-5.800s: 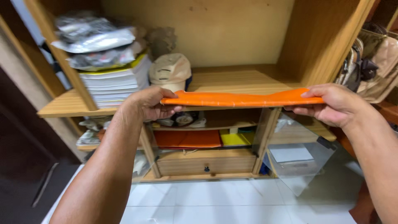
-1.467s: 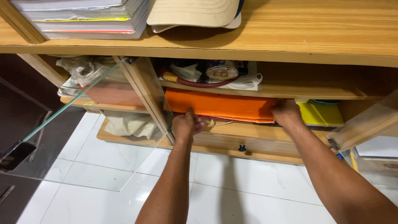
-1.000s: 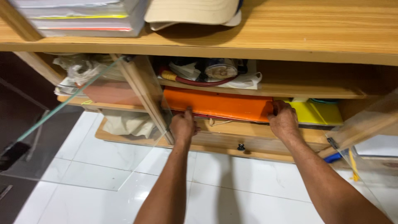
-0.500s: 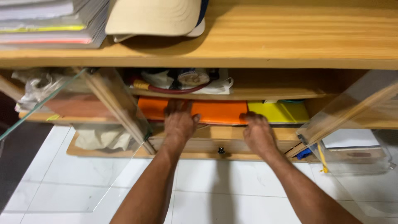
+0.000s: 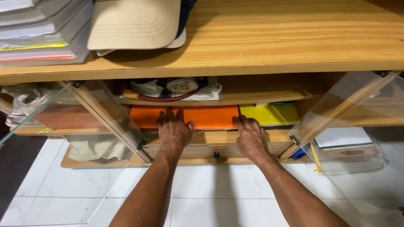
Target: The person wipes the surface of several folders and a file box with a cloth, then places them into a wooden cabinet. The person handles an orange folder, a red file box, and a white folder with a unicorn design.
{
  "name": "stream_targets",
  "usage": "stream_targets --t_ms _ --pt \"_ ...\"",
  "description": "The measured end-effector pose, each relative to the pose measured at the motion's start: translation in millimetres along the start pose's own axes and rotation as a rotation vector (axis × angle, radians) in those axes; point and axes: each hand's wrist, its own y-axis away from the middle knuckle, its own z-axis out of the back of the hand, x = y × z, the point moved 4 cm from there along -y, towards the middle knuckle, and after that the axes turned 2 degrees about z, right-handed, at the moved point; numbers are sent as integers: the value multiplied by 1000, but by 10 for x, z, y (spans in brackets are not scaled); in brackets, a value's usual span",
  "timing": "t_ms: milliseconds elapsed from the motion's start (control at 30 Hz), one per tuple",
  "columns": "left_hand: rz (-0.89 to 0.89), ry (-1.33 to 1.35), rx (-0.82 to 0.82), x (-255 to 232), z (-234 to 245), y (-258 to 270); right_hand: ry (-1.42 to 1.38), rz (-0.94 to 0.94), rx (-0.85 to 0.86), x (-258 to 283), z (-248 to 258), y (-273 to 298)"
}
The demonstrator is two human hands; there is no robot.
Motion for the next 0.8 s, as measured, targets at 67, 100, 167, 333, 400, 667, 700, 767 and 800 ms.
stream_targets --t_ms 67,100,167,333,400,667,700,767,800 --pt "-39 -26 -122 -24 5 -44 -42 -11 11 9 38 0" --pt "-59 -38 -185 -30 15 -70 -68 -38 37 8 56 -7" --pt "-84 -48 -208 -14 41 -153 -120 -82 74 13 125 -122" --pt "-25 -26 -61 80 -64 -247 -205 -123 -21 -3 158 -320" --pt "-19 -63 -48 91 -70 -249 -150 -28 -104 39 136 -417" --pt "-1 -105 23 11 -18 -191 -434 -119 27 -128 -6 -535" --pt "-1 -111 44 8 0 -195 -434 -90 -7 -126 24 -506" --pt "12 -110 56 -11 47 -196 -429 -32 -76 -119 117 -426" --pt "20 -109 61 -27 68 -184 -395 -10 -102 -108 165 -380"
